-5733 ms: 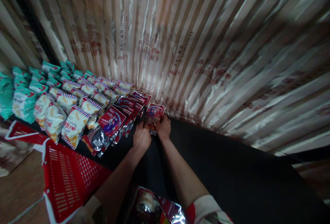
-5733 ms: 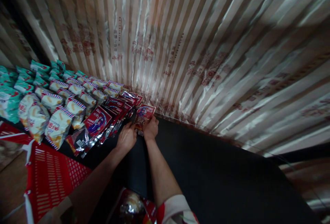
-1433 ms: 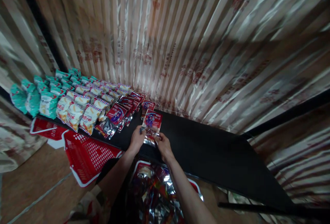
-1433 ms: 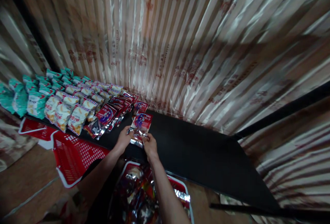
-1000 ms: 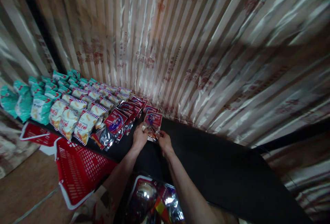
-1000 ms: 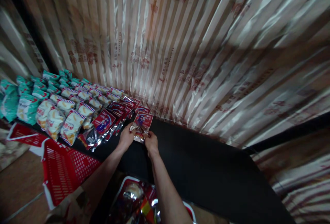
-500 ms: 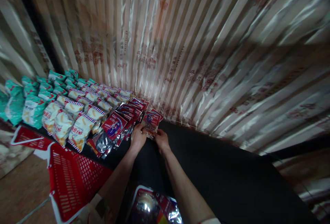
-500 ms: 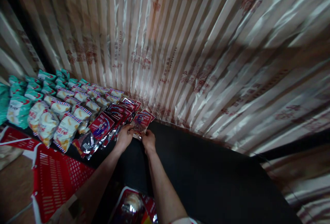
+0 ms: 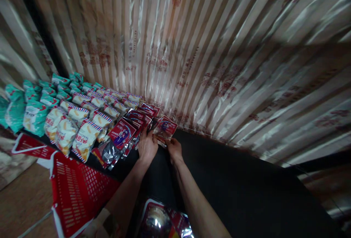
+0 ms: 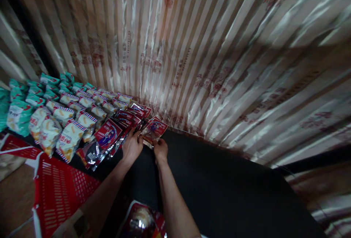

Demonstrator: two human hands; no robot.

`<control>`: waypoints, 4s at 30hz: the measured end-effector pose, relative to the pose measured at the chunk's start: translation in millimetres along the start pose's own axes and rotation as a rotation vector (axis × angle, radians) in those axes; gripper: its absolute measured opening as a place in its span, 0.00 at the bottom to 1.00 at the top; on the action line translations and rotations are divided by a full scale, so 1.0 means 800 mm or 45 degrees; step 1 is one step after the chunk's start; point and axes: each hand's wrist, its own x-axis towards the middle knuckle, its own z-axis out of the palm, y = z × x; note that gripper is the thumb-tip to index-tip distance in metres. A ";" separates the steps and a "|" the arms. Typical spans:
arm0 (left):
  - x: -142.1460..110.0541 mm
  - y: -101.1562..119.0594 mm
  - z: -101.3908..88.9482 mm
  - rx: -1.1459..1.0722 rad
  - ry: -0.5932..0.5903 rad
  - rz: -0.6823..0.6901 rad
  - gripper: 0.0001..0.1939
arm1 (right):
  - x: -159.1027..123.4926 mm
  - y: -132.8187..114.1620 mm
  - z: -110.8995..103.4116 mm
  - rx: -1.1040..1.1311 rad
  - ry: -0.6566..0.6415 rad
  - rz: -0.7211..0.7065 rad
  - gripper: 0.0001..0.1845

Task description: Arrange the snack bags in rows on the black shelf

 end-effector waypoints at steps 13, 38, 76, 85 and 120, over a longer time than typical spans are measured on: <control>0.002 0.000 -0.003 0.020 -0.118 -0.058 0.15 | 0.006 -0.007 0.004 -0.088 0.008 0.015 0.20; -0.014 0.011 -0.012 0.263 0.037 0.242 0.15 | 0.001 -0.039 -0.011 -0.590 -0.170 -0.128 0.16; 0.009 -0.019 0.032 -0.070 -0.299 0.231 0.19 | 0.026 -0.044 0.032 -0.885 -0.238 -0.486 0.23; 0.010 -0.024 0.042 -0.033 -0.311 0.295 0.22 | 0.042 -0.031 0.038 -0.820 -0.163 -0.625 0.22; -0.053 -0.010 0.038 0.044 -0.034 0.533 0.19 | -0.040 0.000 -0.044 -0.518 -0.060 -0.504 0.21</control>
